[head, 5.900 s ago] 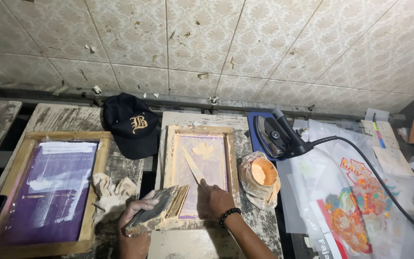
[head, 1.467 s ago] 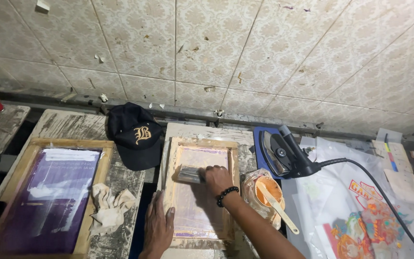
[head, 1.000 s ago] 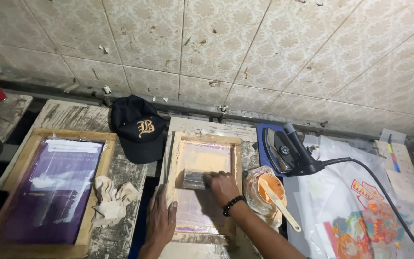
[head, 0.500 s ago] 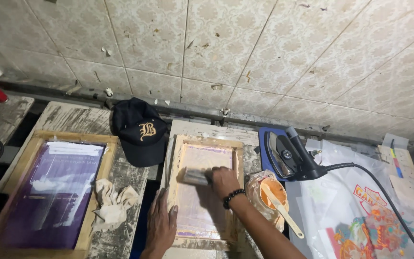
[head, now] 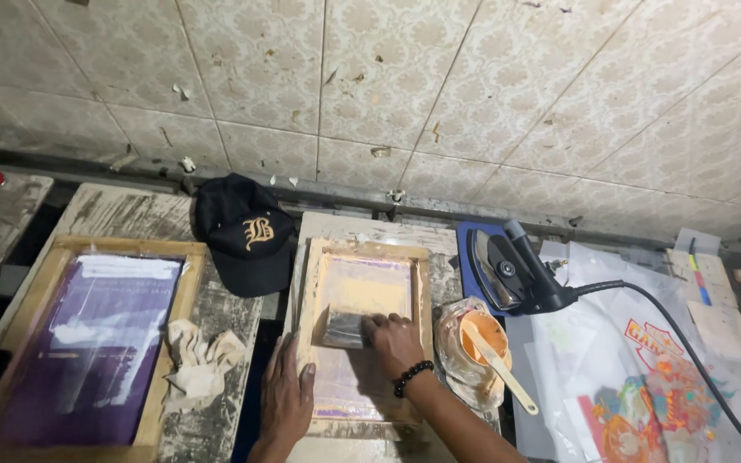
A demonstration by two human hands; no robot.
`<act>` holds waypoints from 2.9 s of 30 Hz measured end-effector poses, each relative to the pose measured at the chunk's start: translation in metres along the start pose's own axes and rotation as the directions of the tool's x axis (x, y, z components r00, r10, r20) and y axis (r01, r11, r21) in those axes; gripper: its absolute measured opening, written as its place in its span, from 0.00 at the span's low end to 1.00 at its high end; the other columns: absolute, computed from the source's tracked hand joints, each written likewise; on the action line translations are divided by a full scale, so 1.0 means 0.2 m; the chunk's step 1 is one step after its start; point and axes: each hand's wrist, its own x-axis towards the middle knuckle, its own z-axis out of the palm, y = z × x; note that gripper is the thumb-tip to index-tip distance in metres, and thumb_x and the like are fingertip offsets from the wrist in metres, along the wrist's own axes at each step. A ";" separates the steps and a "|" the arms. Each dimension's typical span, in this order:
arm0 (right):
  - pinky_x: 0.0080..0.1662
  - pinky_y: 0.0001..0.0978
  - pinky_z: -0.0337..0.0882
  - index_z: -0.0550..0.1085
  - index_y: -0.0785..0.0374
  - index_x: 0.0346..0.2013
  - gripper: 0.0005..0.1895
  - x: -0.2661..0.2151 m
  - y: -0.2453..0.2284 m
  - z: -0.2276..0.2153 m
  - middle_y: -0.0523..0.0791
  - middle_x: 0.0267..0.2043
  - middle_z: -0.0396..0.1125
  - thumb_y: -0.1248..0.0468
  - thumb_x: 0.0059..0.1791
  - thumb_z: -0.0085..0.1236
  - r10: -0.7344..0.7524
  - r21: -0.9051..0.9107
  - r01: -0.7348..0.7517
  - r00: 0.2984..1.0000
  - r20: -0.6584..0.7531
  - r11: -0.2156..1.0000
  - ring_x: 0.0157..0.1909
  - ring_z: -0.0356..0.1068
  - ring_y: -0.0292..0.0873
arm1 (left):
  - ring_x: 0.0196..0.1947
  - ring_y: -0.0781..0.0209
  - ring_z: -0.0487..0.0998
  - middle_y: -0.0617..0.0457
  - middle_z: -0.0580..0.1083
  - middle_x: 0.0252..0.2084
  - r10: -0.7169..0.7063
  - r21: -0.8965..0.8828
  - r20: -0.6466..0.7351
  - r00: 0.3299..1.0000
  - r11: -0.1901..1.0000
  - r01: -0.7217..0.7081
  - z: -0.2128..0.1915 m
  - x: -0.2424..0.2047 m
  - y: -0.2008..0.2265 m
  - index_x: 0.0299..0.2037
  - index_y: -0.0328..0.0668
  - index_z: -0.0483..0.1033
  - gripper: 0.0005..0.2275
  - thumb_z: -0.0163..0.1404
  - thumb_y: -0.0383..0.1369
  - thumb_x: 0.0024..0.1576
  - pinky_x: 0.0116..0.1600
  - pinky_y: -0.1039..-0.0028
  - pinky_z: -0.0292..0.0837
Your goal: The person uses a squeegee to spread orange ink evenly across a screen printing frame. They then use a wooden stick to scoop more ink from a container and apply it to the screen before resuming the spreading motion with the squeegee.
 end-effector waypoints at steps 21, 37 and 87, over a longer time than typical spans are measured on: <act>0.40 0.45 0.73 0.70 0.57 0.55 0.17 0.02 0.04 -0.05 0.46 0.49 0.71 0.60 0.51 0.54 -0.042 -0.011 0.042 0.999 -0.035 0.999 0.41 0.69 0.49 | 0.77 0.47 0.54 0.47 0.61 0.75 -0.028 -0.016 0.013 1.000 0.999 0.028 -0.01 -0.01 0.01 0.73 0.41 0.57 0.25 0.38 0.39 0.66 0.74 0.59 0.53; 0.39 0.40 0.78 0.77 0.48 0.47 0.09 0.23 0.10 -0.11 0.41 0.27 0.74 0.62 0.54 0.51 0.190 0.029 -0.188 0.975 -0.118 0.982 0.36 0.73 0.48 | 0.78 0.46 0.54 0.46 0.62 0.75 -0.007 0.017 0.003 1.000 1.000 0.007 -0.02 -0.02 0.03 0.74 0.40 0.56 0.25 0.36 0.40 0.67 0.75 0.58 0.52; 0.24 0.29 0.71 0.78 0.55 0.32 0.02 -0.02 0.08 -0.20 0.42 0.23 0.70 0.64 0.48 0.59 0.397 0.303 -0.378 0.918 0.000 0.875 0.23 0.69 0.38 | 0.37 0.67 0.82 0.60 0.81 0.51 -0.133 -0.194 0.875 0.465 0.784 0.590 -1.03 0.22 1.15 0.52 0.60 0.77 0.13 0.48 0.47 0.61 0.48 0.73 0.76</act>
